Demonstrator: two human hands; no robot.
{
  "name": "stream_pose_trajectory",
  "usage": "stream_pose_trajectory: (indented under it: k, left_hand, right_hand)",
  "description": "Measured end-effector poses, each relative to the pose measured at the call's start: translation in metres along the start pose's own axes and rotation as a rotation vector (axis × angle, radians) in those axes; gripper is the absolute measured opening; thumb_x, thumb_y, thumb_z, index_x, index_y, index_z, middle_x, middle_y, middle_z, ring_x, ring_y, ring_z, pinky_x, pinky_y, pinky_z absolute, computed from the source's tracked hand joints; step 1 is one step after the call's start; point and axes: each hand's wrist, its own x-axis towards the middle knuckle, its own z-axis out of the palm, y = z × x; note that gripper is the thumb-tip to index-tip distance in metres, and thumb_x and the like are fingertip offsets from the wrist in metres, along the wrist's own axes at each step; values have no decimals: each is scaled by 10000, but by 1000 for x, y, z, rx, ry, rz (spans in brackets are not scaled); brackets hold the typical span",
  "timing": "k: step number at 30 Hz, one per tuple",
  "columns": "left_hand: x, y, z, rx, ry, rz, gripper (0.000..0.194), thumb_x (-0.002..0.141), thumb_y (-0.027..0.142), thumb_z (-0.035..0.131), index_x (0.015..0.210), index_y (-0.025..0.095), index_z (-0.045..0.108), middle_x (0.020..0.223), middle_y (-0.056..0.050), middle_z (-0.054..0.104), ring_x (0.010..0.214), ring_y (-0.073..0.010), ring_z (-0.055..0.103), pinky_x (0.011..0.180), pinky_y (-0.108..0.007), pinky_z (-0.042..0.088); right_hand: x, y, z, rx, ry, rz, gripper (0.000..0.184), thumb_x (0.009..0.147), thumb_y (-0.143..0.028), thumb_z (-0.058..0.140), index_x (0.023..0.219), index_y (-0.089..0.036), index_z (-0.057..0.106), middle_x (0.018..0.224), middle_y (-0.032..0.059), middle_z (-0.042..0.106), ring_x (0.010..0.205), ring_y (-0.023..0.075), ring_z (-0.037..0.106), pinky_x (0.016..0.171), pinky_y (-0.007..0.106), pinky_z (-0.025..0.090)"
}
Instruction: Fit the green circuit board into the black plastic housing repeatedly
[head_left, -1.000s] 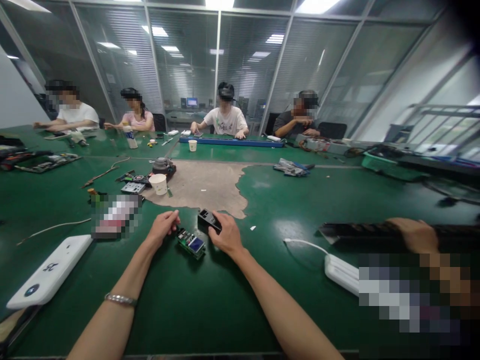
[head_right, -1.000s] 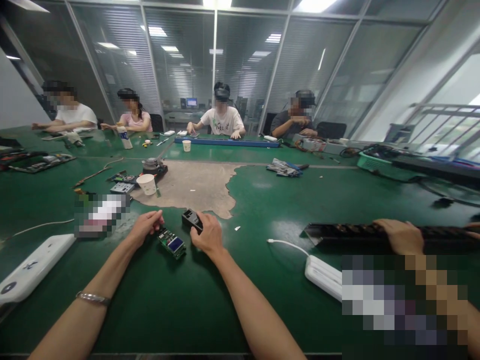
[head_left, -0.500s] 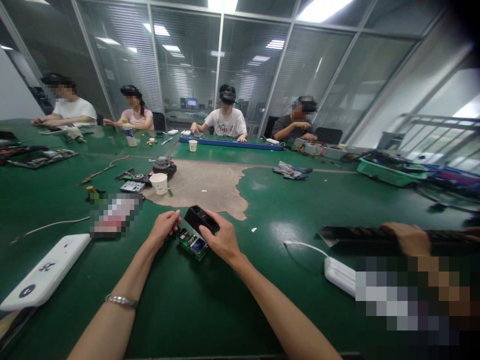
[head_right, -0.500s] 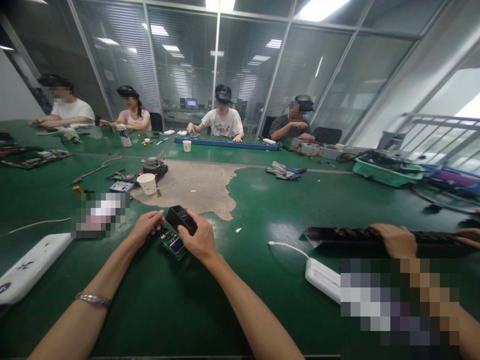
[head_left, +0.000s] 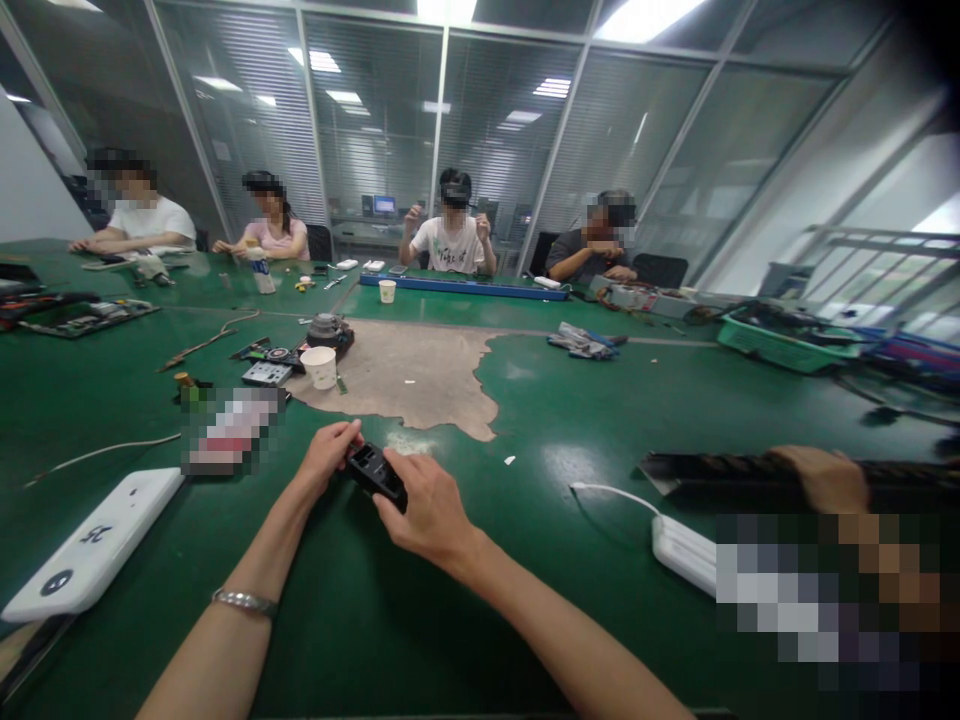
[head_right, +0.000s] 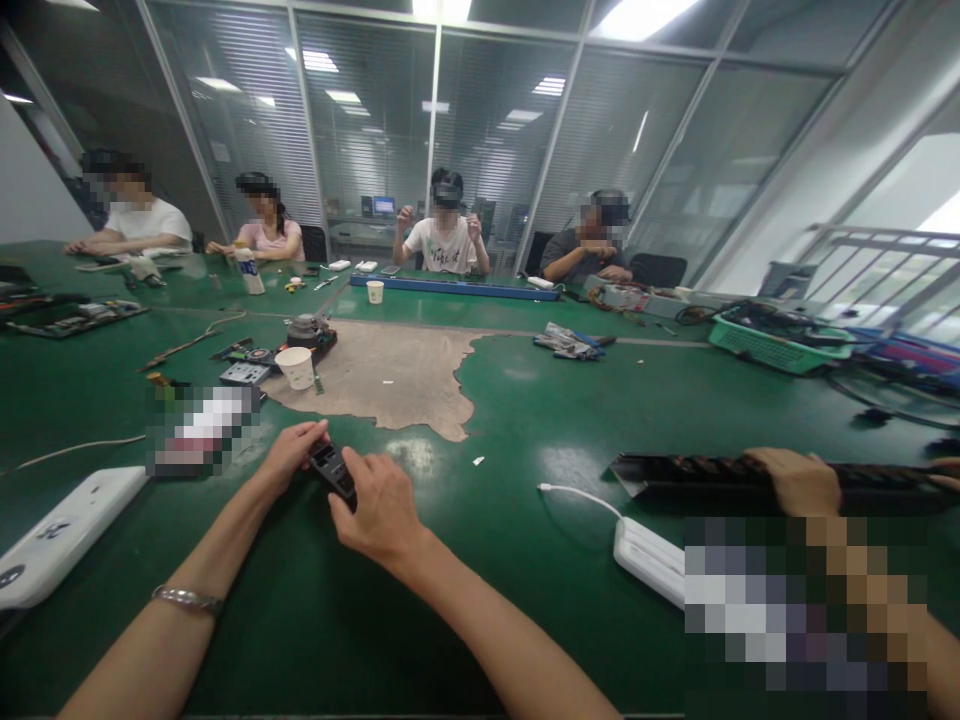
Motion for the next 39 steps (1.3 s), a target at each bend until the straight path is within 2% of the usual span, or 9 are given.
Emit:
stream_pose_trajectory:
  k: [4, 8, 12, 16, 20, 25, 29, 33, 39]
  left_hand:
    - [-1, 1, 0, 11, -5, 2, 465, 757, 614, 555, 698, 158, 617, 593, 6, 584, 429, -87, 460, 362, -184, 297]
    - [-2, 3, 1, 8, -5, -17, 460, 751, 614, 552, 695, 161, 611, 621, -5, 614, 438, -91, 485, 369, -185, 295]
    - [-2, 4, 1, 10, 9, -12, 462, 752, 616, 548, 688, 163, 612, 565, 3, 586, 417, -92, 473, 372, -190, 294]
    - [0, 2, 0, 15, 5, -8, 462, 765, 612, 540, 691, 163, 615, 568, -6, 590, 422, -95, 476, 376, -189, 295]
    - [1, 0, 0, 21, 1, -5, 460, 784, 604, 534, 703, 159, 617, 576, -5, 581, 432, -93, 469, 374, -182, 291]
    - [0, 2, 0, -6, -15, -11, 454, 783, 605, 545, 707, 162, 601, 530, 30, 518, 404, -82, 424, 362, -182, 280]
    - [0, 4, 0, 18, -24, -33, 460, 783, 611, 541, 710, 163, 611, 509, 30, 520, 408, -87, 435, 365, -181, 276]
    - [1, 4, 0, 3, -15, -50, 464, 762, 621, 552, 692, 165, 607, 588, 9, 581, 428, -83, 452, 364, -176, 275]
    - [3, 1, 0, -14, -25, -32, 467, 750, 624, 570, 695, 162, 610, 638, -1, 593, 454, -84, 471, 360, -169, 281]
  right_hand:
    - [-5, 2, -1, -61, -52, -6, 576, 771, -328, 630, 1307, -189, 471, 1072, 107, 630, 963, 254, 576, 848, 377, 457]
    - [-3, 5, 0, -73, -105, -13, 516, 772, -444, 642, 1220, -208, 545, 1021, 92, 658, 925, 258, 606, 815, 373, 473]
    - [6, 8, 0, -23, -70, 7, 558, 787, -539, 605, 1228, -200, 555, 1078, 100, 668, 975, 268, 623, 846, 384, 480]
    - [6, 13, 5, -25, -59, 42, 653, 730, -477, 658, 1290, -175, 516, 1124, 117, 662, 1004, 292, 624, 870, 406, 482]
    - [-1, 16, 10, 42, -73, 34, 514, 750, -348, 618, 1237, -195, 561, 1037, 78, 691, 912, 253, 649, 826, 365, 499]
    - [3, 18, 0, 186, 93, 43, 497, 792, -332, 589, 1265, -192, 539, 1134, 85, 660, 984, 233, 626, 891, 370, 478]
    - [13, 35, -8, 224, 171, 125, 503, 817, -334, 576, 1298, -207, 506, 1157, 78, 645, 1010, 229, 615, 897, 368, 479]
    - [14, 60, 4, 138, 133, 216, 467, 786, -307, 594, 1238, -197, 552, 1086, 80, 664, 961, 239, 621, 881, 378, 483]
    - [5, 75, 16, 72, 149, 172, 627, 722, -301, 631, 1318, -172, 486, 1185, 119, 599, 1078, 275, 548, 971, 430, 431]
